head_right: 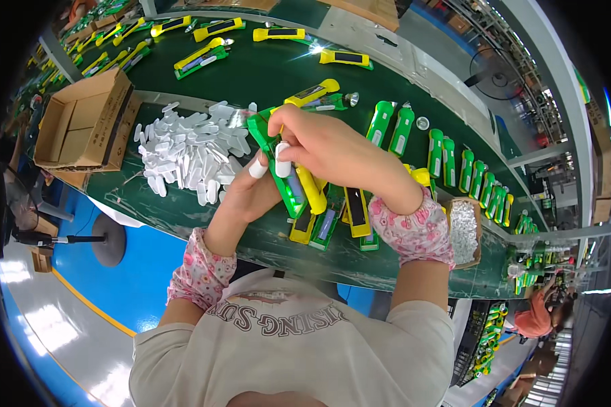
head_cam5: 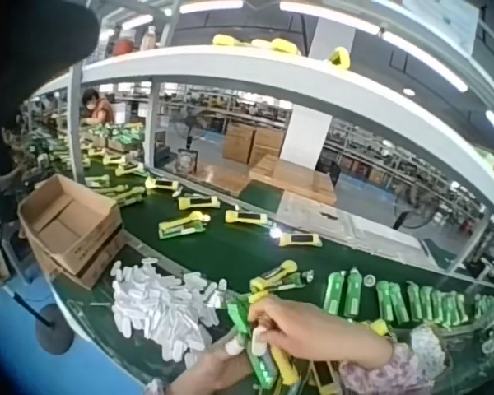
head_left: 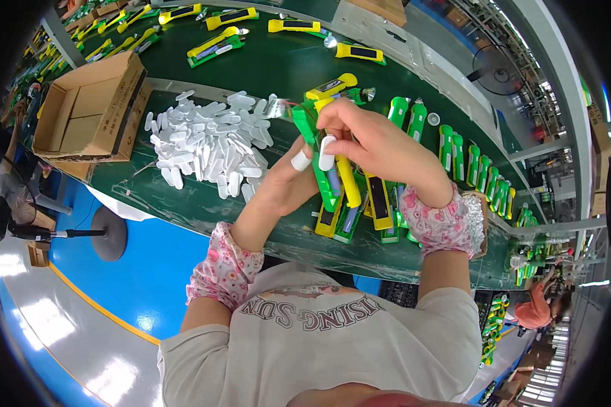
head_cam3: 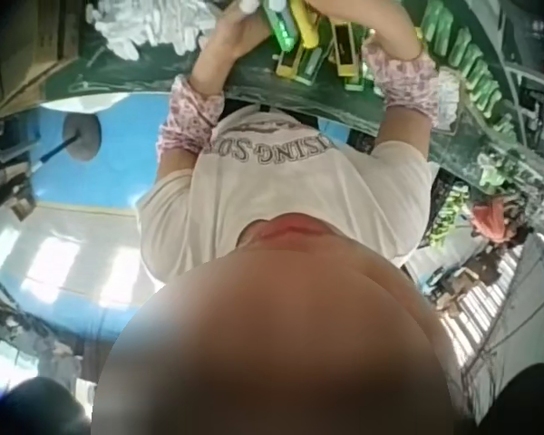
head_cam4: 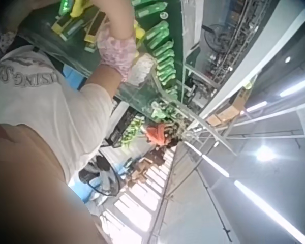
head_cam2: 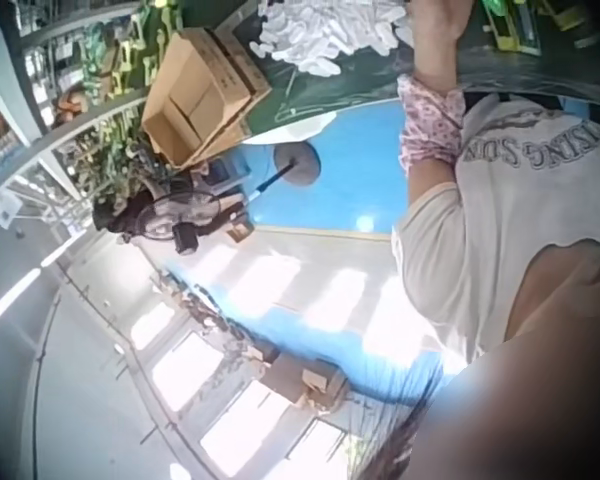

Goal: Assembling handheld solar flashlights on a production line, fitting lenses and reflectors onto the bodies.

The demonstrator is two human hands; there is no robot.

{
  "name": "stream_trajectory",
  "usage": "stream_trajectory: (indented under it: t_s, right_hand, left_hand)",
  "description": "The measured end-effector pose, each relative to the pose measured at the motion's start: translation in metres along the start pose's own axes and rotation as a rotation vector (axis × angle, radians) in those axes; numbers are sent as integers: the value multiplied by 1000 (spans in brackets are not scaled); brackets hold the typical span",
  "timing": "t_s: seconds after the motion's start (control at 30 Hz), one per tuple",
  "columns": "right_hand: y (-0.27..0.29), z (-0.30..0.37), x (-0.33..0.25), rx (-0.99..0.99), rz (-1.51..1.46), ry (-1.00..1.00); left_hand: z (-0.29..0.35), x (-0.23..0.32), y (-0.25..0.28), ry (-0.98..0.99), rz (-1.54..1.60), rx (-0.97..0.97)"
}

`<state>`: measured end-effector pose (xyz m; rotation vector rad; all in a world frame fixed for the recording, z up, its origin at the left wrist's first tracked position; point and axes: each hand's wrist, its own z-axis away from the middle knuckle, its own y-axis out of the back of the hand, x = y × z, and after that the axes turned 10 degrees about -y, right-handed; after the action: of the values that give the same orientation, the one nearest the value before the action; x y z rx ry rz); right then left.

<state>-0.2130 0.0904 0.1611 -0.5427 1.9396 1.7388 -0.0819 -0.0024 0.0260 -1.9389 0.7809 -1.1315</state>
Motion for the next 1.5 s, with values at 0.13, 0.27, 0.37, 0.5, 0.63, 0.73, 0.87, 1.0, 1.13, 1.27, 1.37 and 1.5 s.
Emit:
stream_trajectory:
  t_s: [0.13,0.27,0.37,0.5,0.63,0.73,0.87,1.0,1.13,1.27,1.37,1.5]
  right_hand:
    - [11,-5,-7,-164,-84,-182]
    - [-1,-6,-2,-121,-117,-220]
    - [-6,4,6,9,-240,-296]
    - [-19,8,8,84,-266,-240]
    - [-37,26,3,621,262,-93]
    - [-58,55,21,432,117,-340]
    - [-80,60,29,317,-102,-377]
    - [-88,58,27,343,-45,-394]
    - [-78,58,30,376,-40,-316]
    - [-79,58,50,406,-50,-276]
    - [-93,55,63,424,-142,-255]
    - [-103,53,65,454,-196,-285]
  left_hand:
    - [1,-2,1,94,-25,45]
    - [4,-6,10,42,-36,72]
    - [2,-10,13,11,58,135]
    - [4,-11,20,-33,-59,140]
    - [5,-9,10,-164,22,164]
    - [-3,-11,-6,-158,98,209]
    - [-7,-24,-8,-228,40,428]
    - [-14,-31,-18,-293,-41,598]
    - [-16,-23,-15,-334,-19,644]
    - [-19,-19,-29,-362,-85,727]
    - [-20,-27,-10,-374,-80,753]
    - [-19,-33,1,-377,-93,773]
